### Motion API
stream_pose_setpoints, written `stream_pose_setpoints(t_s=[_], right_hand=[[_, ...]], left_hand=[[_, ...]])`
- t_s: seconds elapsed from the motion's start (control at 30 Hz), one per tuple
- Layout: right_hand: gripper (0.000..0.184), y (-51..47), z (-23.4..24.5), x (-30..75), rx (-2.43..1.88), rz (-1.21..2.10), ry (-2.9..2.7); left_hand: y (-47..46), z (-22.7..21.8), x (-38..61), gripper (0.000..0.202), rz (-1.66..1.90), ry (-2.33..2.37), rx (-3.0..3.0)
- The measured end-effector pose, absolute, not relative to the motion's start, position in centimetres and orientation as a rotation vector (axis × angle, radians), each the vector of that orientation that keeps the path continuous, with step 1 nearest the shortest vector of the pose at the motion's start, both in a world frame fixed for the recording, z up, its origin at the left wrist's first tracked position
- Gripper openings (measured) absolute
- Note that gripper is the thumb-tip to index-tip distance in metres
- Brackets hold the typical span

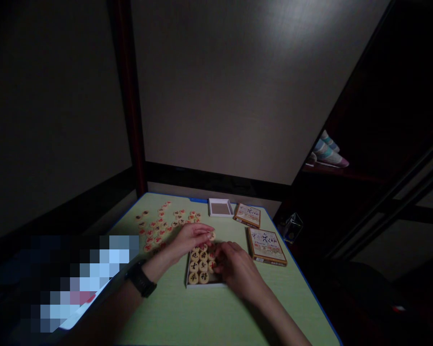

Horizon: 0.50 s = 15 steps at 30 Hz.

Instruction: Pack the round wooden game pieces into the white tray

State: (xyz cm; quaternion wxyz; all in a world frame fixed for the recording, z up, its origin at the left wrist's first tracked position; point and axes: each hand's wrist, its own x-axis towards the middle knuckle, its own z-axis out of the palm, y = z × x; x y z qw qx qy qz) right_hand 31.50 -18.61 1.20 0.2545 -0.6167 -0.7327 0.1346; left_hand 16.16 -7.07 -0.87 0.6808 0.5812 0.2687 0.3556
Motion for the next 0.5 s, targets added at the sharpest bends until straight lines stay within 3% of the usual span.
stream_pose_setpoints(t_s=[0.3,0.5], right_hand=[[0.01,-18.3,0.4,31.5,-1.373,0.018,-1.977],[0.008,-19.0,1.4,31.9,-1.727,-0.043,-1.966]], left_hand=[[-7.1,-2.0,16.6,0.04,0.619,0.483,1.381],[-7.1,-1.1,16.2,0.033,0.763,0.599,1.36]])
